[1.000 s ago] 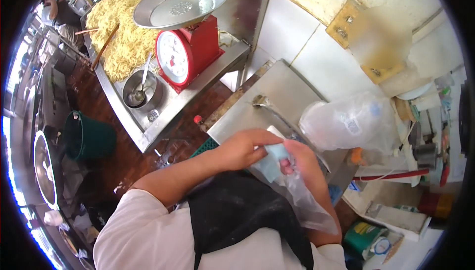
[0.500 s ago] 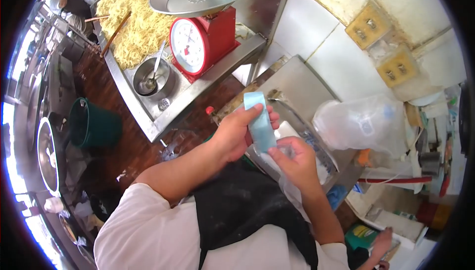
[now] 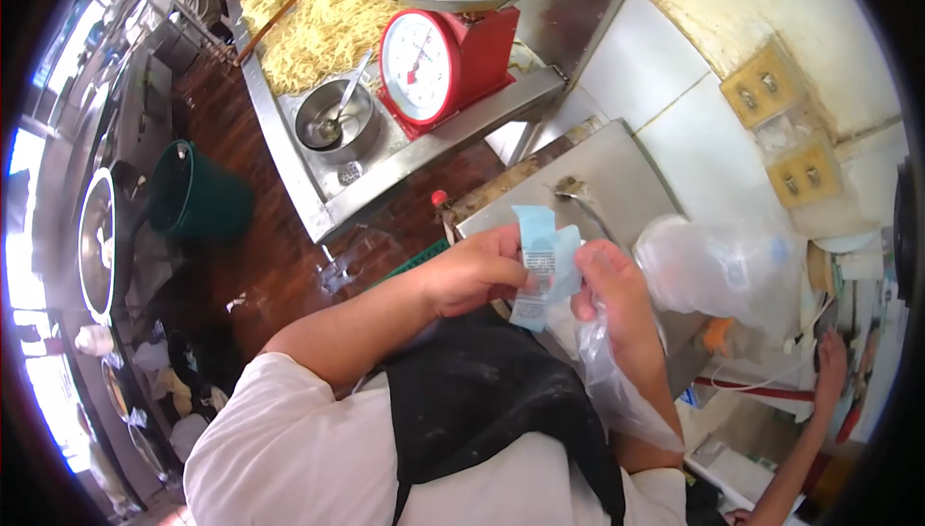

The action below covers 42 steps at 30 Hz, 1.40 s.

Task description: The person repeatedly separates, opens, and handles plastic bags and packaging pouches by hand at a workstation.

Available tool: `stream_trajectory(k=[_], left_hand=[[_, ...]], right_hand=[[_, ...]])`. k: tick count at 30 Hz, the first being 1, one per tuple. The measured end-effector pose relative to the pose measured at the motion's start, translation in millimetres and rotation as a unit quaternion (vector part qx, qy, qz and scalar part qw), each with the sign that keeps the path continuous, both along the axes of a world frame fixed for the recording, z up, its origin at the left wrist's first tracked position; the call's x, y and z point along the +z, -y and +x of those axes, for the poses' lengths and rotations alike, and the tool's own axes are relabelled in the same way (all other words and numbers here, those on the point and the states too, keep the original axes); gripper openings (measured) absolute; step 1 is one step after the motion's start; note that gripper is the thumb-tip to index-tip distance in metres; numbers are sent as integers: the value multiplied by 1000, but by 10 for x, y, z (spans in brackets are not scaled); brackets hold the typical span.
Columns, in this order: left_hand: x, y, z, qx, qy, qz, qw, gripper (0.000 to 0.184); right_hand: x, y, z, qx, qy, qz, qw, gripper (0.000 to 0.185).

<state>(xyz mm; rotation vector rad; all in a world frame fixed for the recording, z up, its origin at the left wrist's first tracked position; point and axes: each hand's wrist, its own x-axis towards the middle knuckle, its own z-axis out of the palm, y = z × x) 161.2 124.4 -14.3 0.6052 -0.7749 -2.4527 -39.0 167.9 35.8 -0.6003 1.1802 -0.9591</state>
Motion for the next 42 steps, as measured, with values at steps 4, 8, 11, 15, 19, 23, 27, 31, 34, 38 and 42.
stream_trajectory(k=[4, 8, 11, 15, 19, 23, 27, 31, 34, 38, 42], left_hand=[[-42, -46, 64, 1, 25, 72, 997, 42], [15, -67, 82, 82, 67, 144, 984, 39], [-123, -9, 113, 145, 41, 189, 970, 39], [-20, 26, 128, 188, 24, 177, 966, 44], [27, 52, 139, 231, -7, 168, 958, 44], [79, 42, 179, 279, -63, 164, 944, 41], [-64, 20, 436, 234, -195, 145, 941, 40], [-288, 49, 835, 121, -245, 82, 958, 67], [-207, 79, 1075, 256, -129, 63, 956, 77], [443, -40, 966, 219, 166, -307, 911, 74], [497, -72, 895, -4, 247, -321, 914, 34]], right_hand=[[-59, 111, 65, 40, 34, -55, 997, 18], [-149, 120, 182, 74, -77, -172, 979, 24], [-255, 129, 145, 124, -278, -357, 883, 27], [-191, 83, 208, 118, -381, -418, 817, 26], [-91, 24, 259, 121, -215, -235, 940, 24], [-74, 18, 275, 153, -202, -174, 952, 20], [42, 136, 206, 175, -234, -187, 938, 13], [402, 355, 162, 356, -270, -242, 861, 11], [611, 503, 274, 465, -324, -286, 773, 14], [719, 751, 565, 572, -362, -297, 674, 15], [855, 908, 881, 621, -463, -300, 557, 11]])
